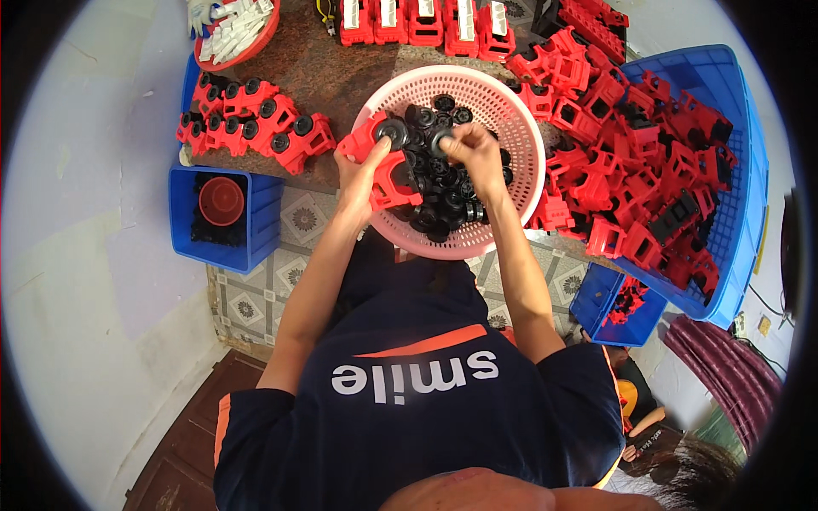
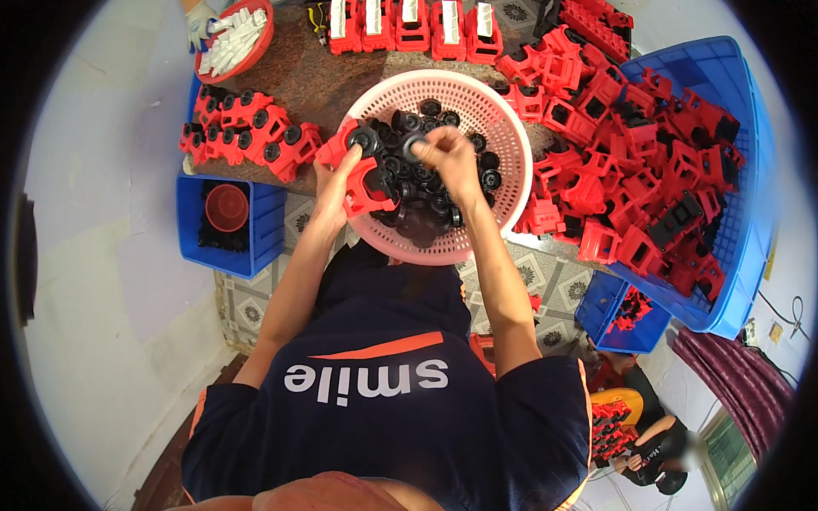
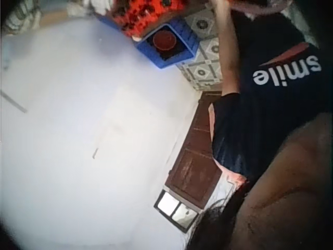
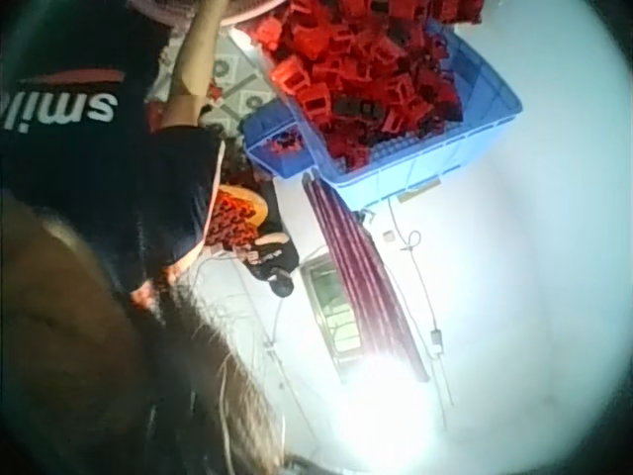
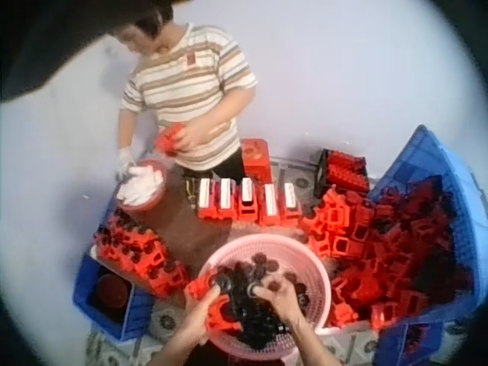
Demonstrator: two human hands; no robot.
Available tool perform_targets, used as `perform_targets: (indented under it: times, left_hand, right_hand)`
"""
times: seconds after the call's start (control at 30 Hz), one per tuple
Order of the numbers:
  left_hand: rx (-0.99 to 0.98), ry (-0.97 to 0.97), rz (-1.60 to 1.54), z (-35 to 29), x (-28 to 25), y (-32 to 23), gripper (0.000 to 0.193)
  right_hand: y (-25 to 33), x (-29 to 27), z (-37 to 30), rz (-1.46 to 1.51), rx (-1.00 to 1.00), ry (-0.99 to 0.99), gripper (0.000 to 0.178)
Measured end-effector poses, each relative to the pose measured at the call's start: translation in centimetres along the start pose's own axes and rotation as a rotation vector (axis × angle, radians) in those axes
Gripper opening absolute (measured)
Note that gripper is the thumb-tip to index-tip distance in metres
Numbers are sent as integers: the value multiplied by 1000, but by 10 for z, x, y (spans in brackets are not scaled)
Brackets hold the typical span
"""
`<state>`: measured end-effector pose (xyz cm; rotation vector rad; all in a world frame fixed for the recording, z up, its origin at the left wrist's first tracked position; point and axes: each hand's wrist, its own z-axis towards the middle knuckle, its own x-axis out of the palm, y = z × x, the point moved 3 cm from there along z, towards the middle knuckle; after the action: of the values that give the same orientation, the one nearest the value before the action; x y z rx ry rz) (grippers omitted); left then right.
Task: Assemble plastic toy trucks by snapping wheels onto the chassis.
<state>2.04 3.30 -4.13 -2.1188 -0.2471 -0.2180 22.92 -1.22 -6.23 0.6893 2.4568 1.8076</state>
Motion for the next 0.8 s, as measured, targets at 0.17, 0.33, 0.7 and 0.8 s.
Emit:
perform_targets:
  times: [0.17,0.33,0.7,0.8]
  left_hand:
    - [67,102,5,7,14,6,79]
    - [-12,141,185,1,22,-2,84]
    - [-162,504,336,-55,12,3,127]
    - [-85,545,163,-66,15,4,129]
  right_hand:
    - [11,24,-53,-230,-15,77,25]
    - [26,30,-62,-568,-18,50,28]
    - [0,24,-75,74,116,454,112]
    - [10,17,-85,17,124,527,113]
